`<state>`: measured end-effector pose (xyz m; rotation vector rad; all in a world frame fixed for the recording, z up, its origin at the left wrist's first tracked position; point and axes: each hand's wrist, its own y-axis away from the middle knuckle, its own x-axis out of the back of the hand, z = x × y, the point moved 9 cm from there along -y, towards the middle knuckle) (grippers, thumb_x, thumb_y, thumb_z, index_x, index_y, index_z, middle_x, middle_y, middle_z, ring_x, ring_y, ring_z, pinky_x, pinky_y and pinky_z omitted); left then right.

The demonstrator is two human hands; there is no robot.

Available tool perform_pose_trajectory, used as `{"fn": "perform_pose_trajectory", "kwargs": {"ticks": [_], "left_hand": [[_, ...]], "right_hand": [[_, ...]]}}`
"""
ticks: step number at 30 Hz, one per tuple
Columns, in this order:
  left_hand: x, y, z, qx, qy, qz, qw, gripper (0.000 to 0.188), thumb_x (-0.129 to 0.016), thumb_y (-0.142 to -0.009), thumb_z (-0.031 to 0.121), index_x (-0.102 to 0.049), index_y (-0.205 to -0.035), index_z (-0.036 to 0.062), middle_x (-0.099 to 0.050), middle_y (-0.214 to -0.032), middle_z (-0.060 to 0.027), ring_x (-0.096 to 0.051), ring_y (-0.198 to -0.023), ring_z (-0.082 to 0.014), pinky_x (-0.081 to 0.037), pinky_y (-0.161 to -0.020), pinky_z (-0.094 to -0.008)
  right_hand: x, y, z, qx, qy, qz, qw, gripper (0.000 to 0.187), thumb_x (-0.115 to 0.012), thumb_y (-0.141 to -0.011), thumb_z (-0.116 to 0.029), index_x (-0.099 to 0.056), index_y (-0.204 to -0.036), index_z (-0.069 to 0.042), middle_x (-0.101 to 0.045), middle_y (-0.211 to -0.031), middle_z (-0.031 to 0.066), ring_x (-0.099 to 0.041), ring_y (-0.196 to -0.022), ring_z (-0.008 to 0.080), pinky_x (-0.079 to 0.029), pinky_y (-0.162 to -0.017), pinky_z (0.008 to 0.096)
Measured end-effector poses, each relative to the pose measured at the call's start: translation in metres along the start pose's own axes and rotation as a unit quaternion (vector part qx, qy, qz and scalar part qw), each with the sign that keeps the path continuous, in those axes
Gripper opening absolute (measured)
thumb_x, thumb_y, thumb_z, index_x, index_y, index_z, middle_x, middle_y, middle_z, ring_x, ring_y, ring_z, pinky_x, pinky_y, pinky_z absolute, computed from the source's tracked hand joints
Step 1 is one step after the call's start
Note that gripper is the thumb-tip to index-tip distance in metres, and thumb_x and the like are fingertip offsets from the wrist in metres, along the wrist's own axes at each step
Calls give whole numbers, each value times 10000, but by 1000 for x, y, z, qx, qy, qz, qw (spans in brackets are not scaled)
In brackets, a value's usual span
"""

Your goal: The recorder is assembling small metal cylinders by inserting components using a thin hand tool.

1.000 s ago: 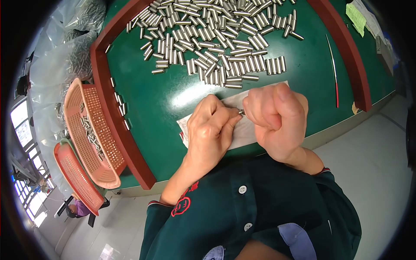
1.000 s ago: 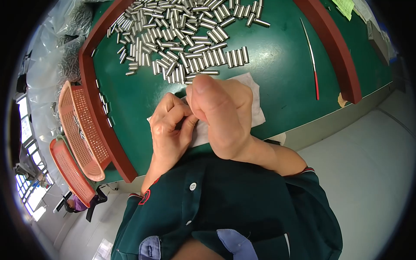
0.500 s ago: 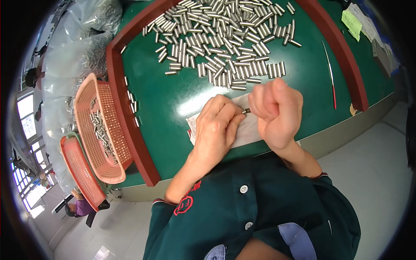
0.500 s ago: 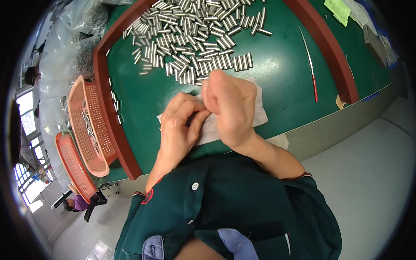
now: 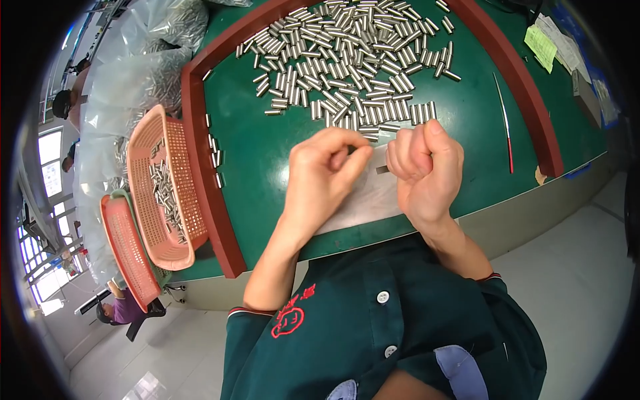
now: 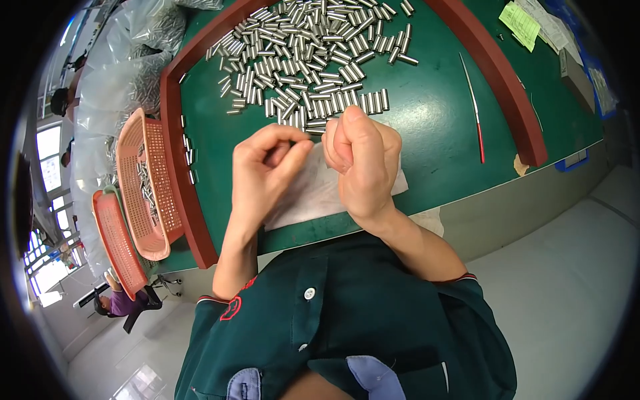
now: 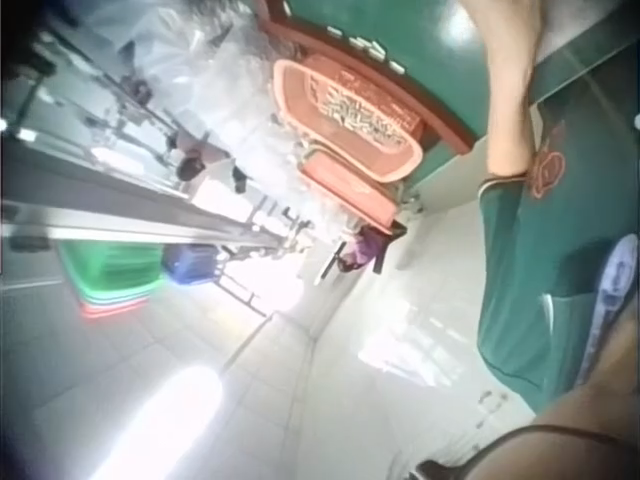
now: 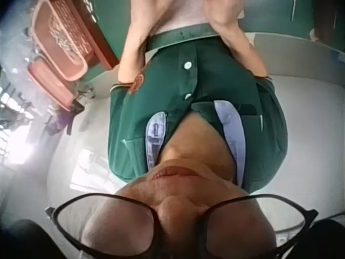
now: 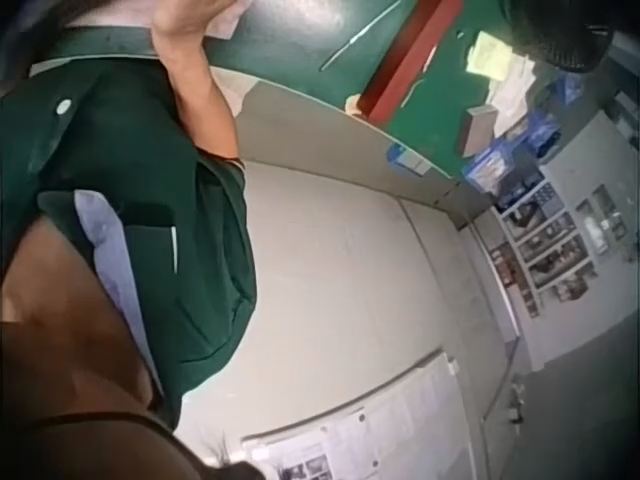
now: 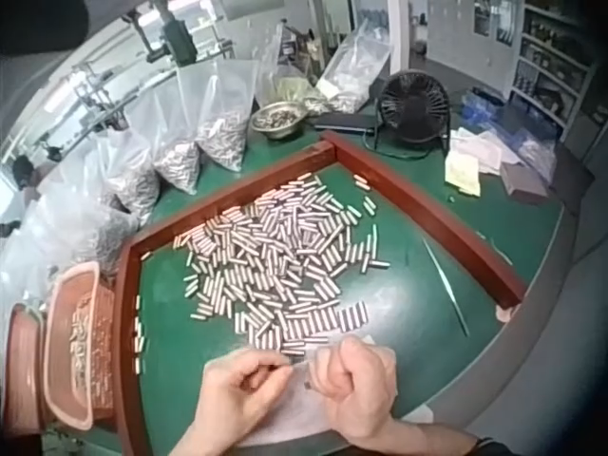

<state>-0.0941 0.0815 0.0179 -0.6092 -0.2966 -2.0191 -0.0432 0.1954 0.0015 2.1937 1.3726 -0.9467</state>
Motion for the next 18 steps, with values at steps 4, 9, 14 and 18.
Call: {"fn": "perform_pose_trajectory", "kwargs": {"ticks": [4,9,14,18], "left_hand": [[-18,-4,19,-167,-239,7,957,83,-619,-691,29,-578,-763,22,-501,-612,-88,-500,-528,-235,-398,-492,-323],[-18,-2,20,-161,-251,-23,954,64,-606,-704,36,-566,-750,16,-535,-660,-107,-523,-562,-272,-409,-511,-345],[-17,19,17,-74,-151,-100,981,89,-629,-681,7,-573,-750,-1,-488,-601,-83,-471,-498,-190,-386,-473,-281],[-22,26,-1,-30,-125,-80,988,72,-633,-688,3,-578,-736,3,-487,-597,-68,-472,-495,-161,-383,-467,-267]], "right_hand": [[2,1,0,2,23,5,1000,412,-289,-892,-194,-252,-491,-109,-242,-424,-12,-166,-383,80,-155,-385,253],[-1,1,-2,1,34,7,999,405,-287,-886,-183,-249,-490,-108,-239,-418,-11,-160,-387,80,-154,-384,249],[2,0,-3,4,25,11,1000,410,-307,-889,-172,-253,-491,-92,-256,-432,-12,-192,-400,73,-170,-389,242],[0,2,-4,8,-3,-16,1000,421,-273,-899,-205,-249,-488,-116,-236,-423,-22,-149,-385,73,-148,-386,244]]}}
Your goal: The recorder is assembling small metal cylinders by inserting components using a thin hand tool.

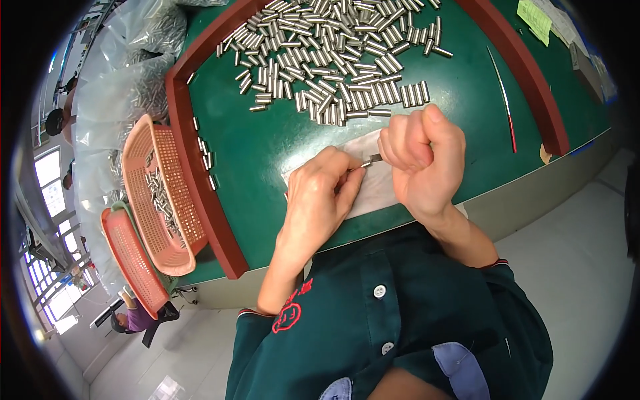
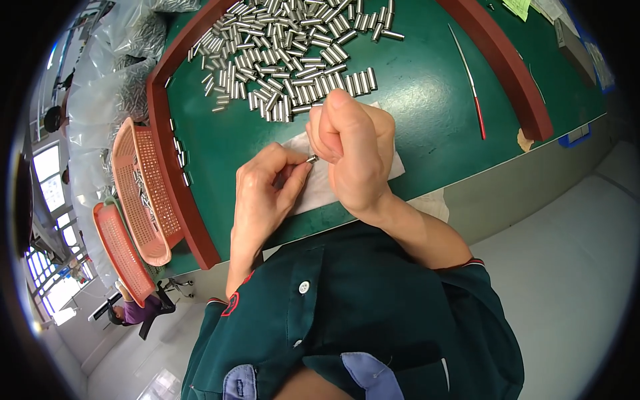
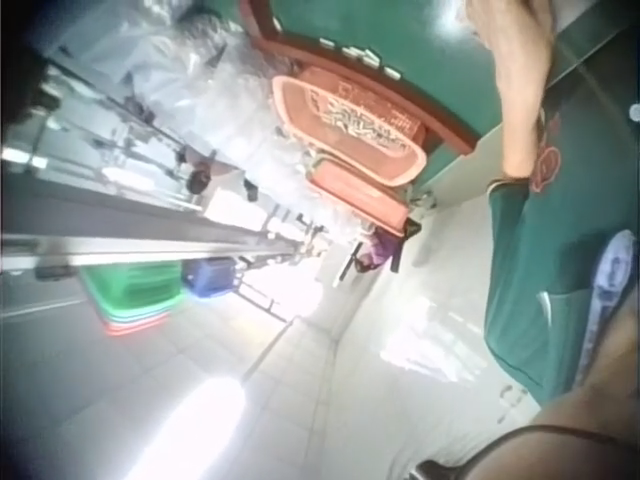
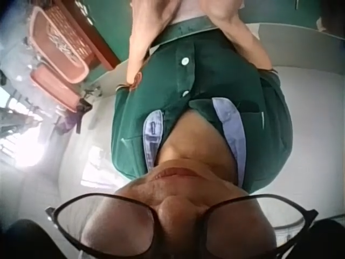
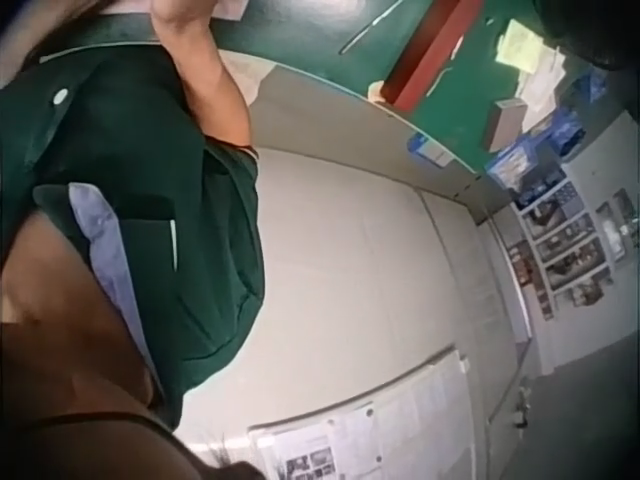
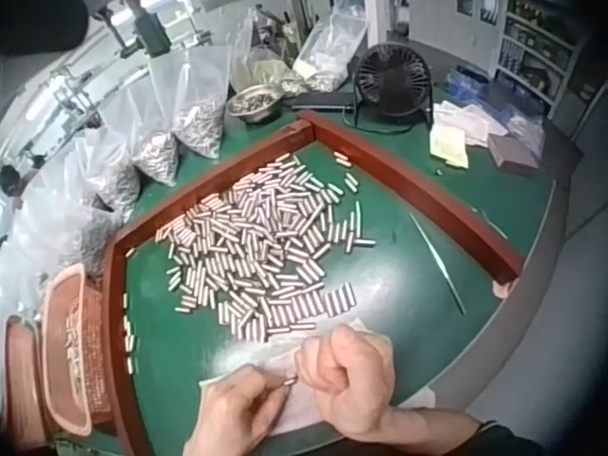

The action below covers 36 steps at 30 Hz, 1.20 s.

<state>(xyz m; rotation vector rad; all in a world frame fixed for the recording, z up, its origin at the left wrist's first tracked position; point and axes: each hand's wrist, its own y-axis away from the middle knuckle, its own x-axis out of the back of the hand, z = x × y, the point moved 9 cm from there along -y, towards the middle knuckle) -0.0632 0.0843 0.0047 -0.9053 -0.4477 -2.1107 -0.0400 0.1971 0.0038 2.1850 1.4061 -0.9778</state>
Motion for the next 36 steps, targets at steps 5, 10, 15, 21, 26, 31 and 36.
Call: {"fn": "perform_pose_trajectory", "kwargs": {"ticks": [5,10,15,21,26,31,36], "left_hand": [[1,3,-3,14,35,17,999,75,-634,-689,-10,-578,-736,4,-490,-597,-54,-466,-494,-142,-376,-460,-257],[0,3,-4,19,44,23,999,72,-636,-688,-10,-583,-735,7,-480,-589,-44,-445,-496,-129,-361,-459,-249],[0,4,-5,21,43,23,999,75,-636,-685,-13,-586,-736,9,-476,-584,-41,-439,-496,-126,-356,-460,-249],[1,2,-3,14,29,17,999,60,-635,-684,3,-583,-713,12,-513,-616,-68,-499,-473,-178,-398,-458,-285],[1,3,-4,11,40,24,999,65,-639,-680,5,-587,-719,13,-513,-620,-73,-497,-479,-190,-394,-460,-291],[-1,1,-8,18,54,10,998,65,-637,-673,-4,-590,-715,9,-522,-632,-87,-498,-489,-221,-390,-464,-305],[-1,1,-7,13,67,20,997,62,-632,-670,-10,-590,-711,8,-528,-637,-94,-499,-493,-238,-391,-467,-315]], "right_hand": [[1,0,2,-22,-10,-4,1000,424,-274,-898,-214,-248,-486,-118,-229,-424,-29,-146,-382,69,-144,-388,242],[3,0,4,-38,-8,-2,999,427,-274,-897,-226,-249,-484,-121,-229,-423,-31,-145,-380,69,-146,-389,244],[4,-1,8,-69,-28,4,997,426,-275,-894,-246,-245,-485,-132,-225,-422,-35,-143,-382,75,-149,-392,247],[2,-2,6,-63,-25,1,998,424,-276,-893,-244,-240,-485,-132,-219,-422,-36,-139,-383,75,-148,-393,248],[0,-3,6,-54,-12,1,998,421,-279,-894,-236,-240,-488,-128,-216,-424,-36,-140,-384,71,-143,-387,246],[-5,-4,3,-32,8,-14,999,425,-283,-900,-217,-251,-489,-117,-229,-423,-31,-151,-385,67,-146,-382,242],[-12,-3,2,-17,82,-25,996,430,-300,-905,-212,-259,-489,-108,-239,-425,-25,-163,-391,66,-146,-387,238]]}}
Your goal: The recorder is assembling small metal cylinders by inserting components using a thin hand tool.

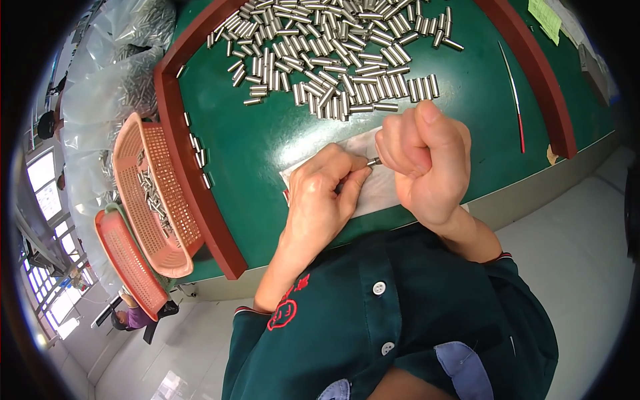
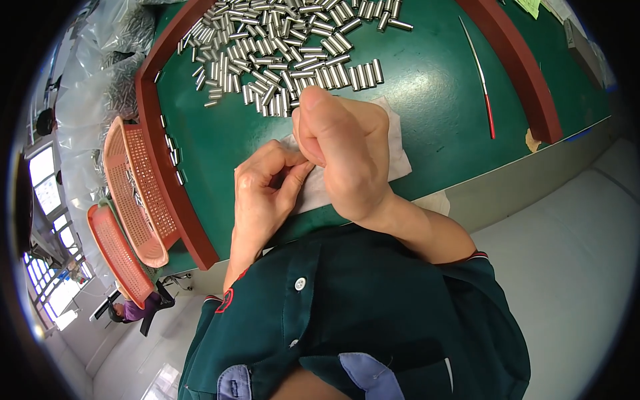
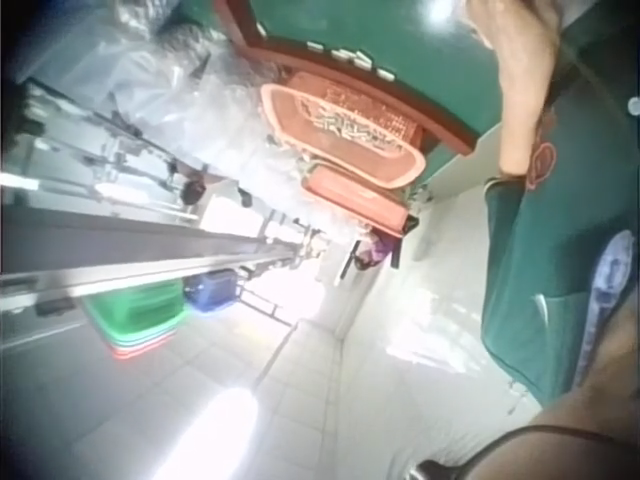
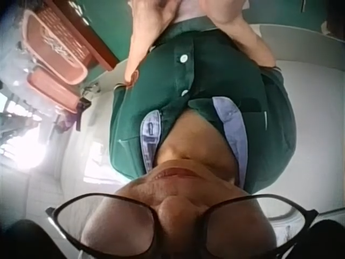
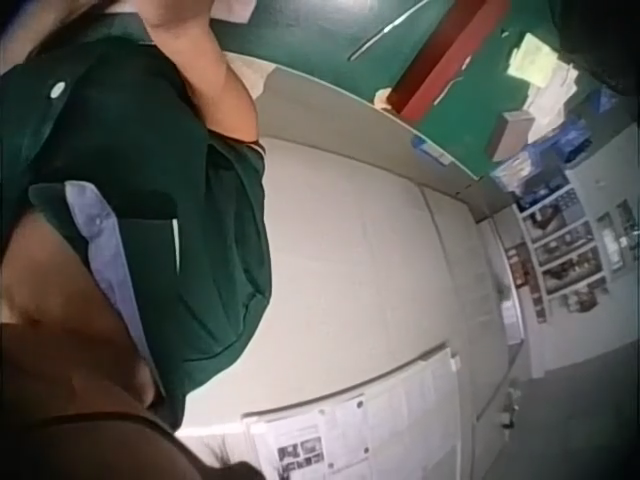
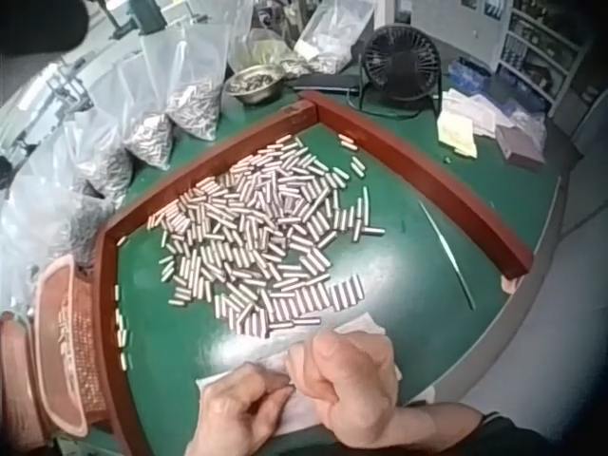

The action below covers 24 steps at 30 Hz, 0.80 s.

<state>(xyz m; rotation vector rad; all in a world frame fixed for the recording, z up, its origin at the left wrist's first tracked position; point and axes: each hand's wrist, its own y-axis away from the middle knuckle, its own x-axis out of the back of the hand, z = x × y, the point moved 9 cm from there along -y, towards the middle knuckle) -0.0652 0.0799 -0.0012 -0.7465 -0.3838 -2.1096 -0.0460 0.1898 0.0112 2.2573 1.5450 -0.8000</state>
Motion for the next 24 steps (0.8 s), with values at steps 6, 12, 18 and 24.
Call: {"fn": "perform_pose_trajectory", "kwargs": {"ticks": [6,12,18,24], "left_hand": [[-1,2,-5,1,19,3,1000,52,-624,-675,-7,-579,-697,7,-525,-637,-95,-501,-502,-260,-393,-471,-325],[0,-1,-4,-5,18,3,1000,59,-613,-675,-9,-558,-674,12,-521,-632,-94,-503,-511,-277,-393,-473,-339],[2,2,0,-23,16,24,999,72,-614,-676,-4,-546,-665,18,-525,-641,-102,-499,-506,-279,-391,-471,-343],[7,6,10,-64,-4,46,997,94,-617,-686,3,-546,-744,25,-503,-711,-105,-500,-589,-233,-393,-521,-309]], "right_hand": [[-3,3,3,-15,26,-4,1000,429,-307,-901,-207,-250,-487,-106,-245,-428,-22,-175,-398,70,-150,-394,243],[-9,4,2,-13,72,-7,997,417,-331,-890,-193,-264,-490,-96,-242,-437,-17,-185,-407,84,-154,-408,257],[-15,6,1,26,76,-7,997,409,-357,-886,-156,-267,-494,-80,-239,-443,-21,-189,-422,77,-160,-418,257],[0,1,3,7,-12,25,1000,414,-312,-896,-175,-260,-492,-101,-254,-422,-15,-165,-383,61,-142,-365,235]]}}
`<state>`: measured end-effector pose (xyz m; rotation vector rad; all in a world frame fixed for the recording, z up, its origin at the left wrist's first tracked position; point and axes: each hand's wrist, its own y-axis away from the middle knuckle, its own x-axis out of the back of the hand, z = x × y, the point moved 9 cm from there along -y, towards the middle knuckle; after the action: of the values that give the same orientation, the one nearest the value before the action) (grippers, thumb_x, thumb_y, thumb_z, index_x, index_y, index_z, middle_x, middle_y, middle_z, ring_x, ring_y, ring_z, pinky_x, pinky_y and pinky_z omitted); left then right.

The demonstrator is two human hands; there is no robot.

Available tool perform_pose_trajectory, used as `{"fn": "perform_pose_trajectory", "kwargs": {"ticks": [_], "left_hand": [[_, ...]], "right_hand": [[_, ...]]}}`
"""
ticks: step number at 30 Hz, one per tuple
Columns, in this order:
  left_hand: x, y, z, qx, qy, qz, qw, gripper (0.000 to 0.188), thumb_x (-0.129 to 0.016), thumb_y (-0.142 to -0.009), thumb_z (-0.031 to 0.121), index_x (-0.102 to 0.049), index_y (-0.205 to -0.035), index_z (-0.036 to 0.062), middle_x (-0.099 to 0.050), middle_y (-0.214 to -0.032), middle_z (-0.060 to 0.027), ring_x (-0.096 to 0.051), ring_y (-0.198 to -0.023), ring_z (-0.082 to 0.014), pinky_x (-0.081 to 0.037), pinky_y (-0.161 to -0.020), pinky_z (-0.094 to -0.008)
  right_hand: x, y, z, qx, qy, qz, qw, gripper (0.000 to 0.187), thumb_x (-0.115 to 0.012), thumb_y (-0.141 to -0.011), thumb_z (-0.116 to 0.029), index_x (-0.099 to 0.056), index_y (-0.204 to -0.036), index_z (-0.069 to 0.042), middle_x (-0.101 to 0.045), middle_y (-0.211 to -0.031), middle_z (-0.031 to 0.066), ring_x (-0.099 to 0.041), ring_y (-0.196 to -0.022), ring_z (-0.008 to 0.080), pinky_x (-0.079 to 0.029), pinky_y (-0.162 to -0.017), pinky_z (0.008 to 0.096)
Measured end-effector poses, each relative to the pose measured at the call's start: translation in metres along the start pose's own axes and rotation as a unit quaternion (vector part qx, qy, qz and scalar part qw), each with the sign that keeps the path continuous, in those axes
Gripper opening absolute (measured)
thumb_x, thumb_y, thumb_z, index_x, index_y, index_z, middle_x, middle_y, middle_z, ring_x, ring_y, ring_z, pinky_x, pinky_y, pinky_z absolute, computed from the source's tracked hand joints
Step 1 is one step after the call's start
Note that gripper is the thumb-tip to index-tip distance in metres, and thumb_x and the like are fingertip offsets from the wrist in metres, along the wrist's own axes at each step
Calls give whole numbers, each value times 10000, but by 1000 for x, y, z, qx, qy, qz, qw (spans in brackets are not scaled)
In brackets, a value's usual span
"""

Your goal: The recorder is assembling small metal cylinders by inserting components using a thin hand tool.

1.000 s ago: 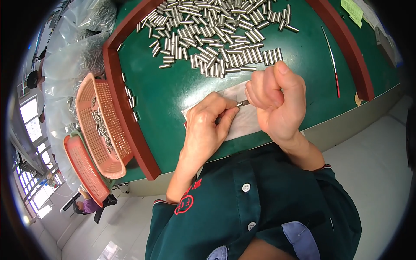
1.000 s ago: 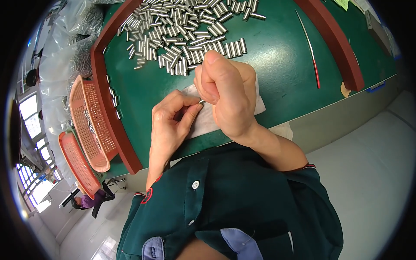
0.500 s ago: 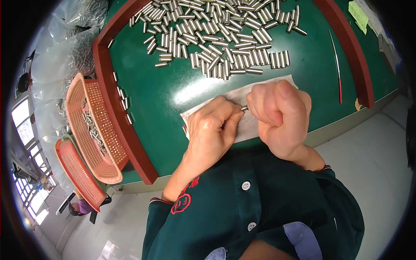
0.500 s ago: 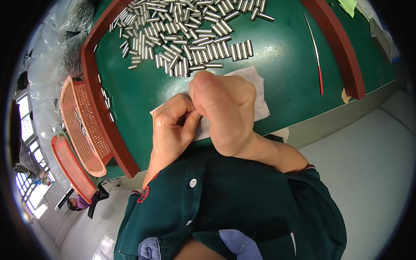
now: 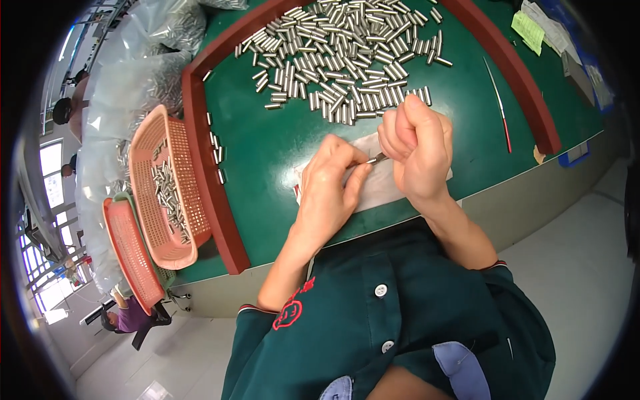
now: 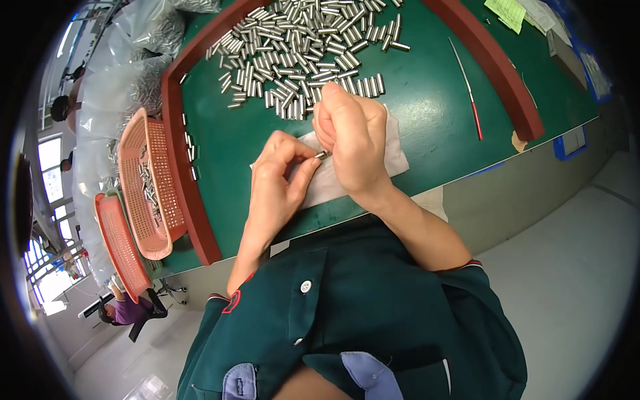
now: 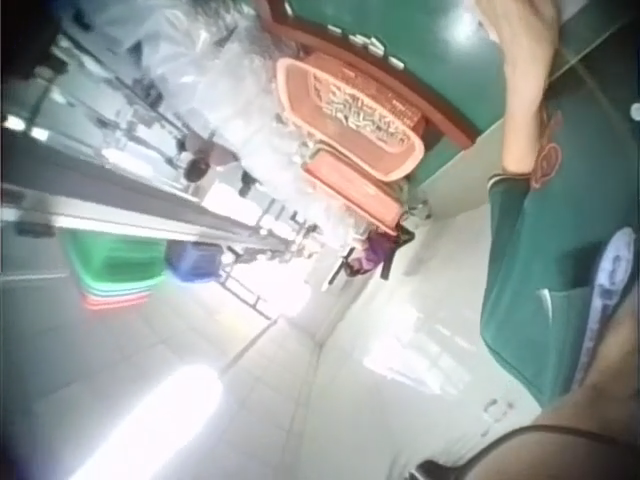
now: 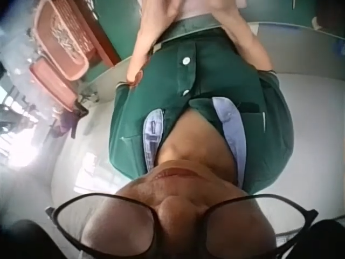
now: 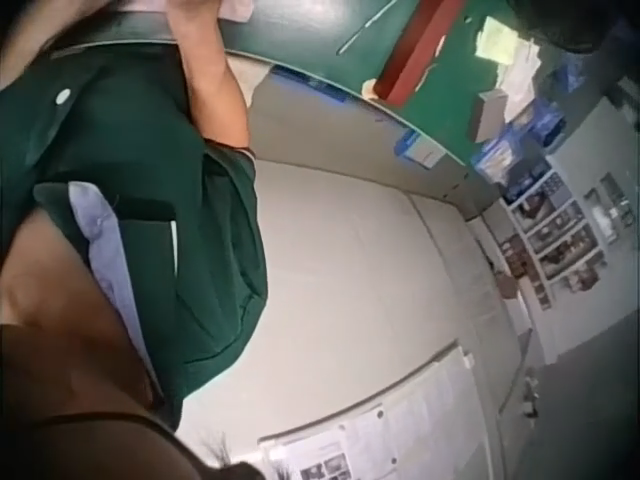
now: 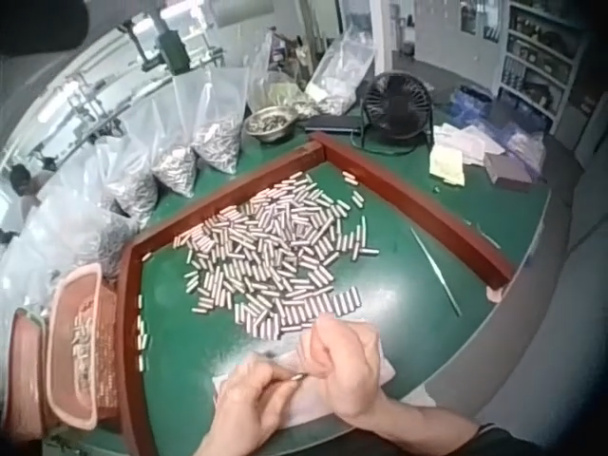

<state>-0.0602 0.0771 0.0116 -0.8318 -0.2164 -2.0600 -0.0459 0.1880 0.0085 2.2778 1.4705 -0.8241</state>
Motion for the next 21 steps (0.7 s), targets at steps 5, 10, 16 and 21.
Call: {"fn": "perform_pose_trajectory", "kwargs": {"ticks": [5,10,16,21], "left_hand": [[-1,8,-23,173,594,-25,786,106,-531,-800,58,-478,-892,50,-551,-882,-111,-411,-611,-61,-321,-490,-168],[11,-9,-28,170,611,11,773,72,-476,-804,103,-478,-849,46,-527,-812,-85,-395,-610,-72,-307,-472,-172],[28,-40,1,-53,-136,54,988,152,-584,-698,11,-602,-837,69,-427,-610,-46,-463,-553,-159,-383,-490,-283],[6,-50,9,-134,-244,-19,960,202,-583,-666,36,-613,-857,91,-441,-641,-69,-496,-625,-231,-411,-531,-346]], "right_hand": [[7,1,0,5,-27,5,1000,416,-314,-899,-182,-258,-494,-106,-249,-419,-14,-160,-377,61,-143,-357,231],[5,1,0,-8,-25,5,1000,415,-314,-897,-179,-257,-493,-104,-252,-419,-13,-161,-379,61,-148,-361,232],[3,1,0,-10,-27,-4,1000,411,-307,-895,-178,-253,-494,-102,-255,-422,-13,-165,-384,64,-156,-374,233],[5,0,-1,-8,-15,3,1000,408,-308,-892,-184,-251,-497,-104,-254,-426,-13,-170,-393,65,-156,-378,234]]}}
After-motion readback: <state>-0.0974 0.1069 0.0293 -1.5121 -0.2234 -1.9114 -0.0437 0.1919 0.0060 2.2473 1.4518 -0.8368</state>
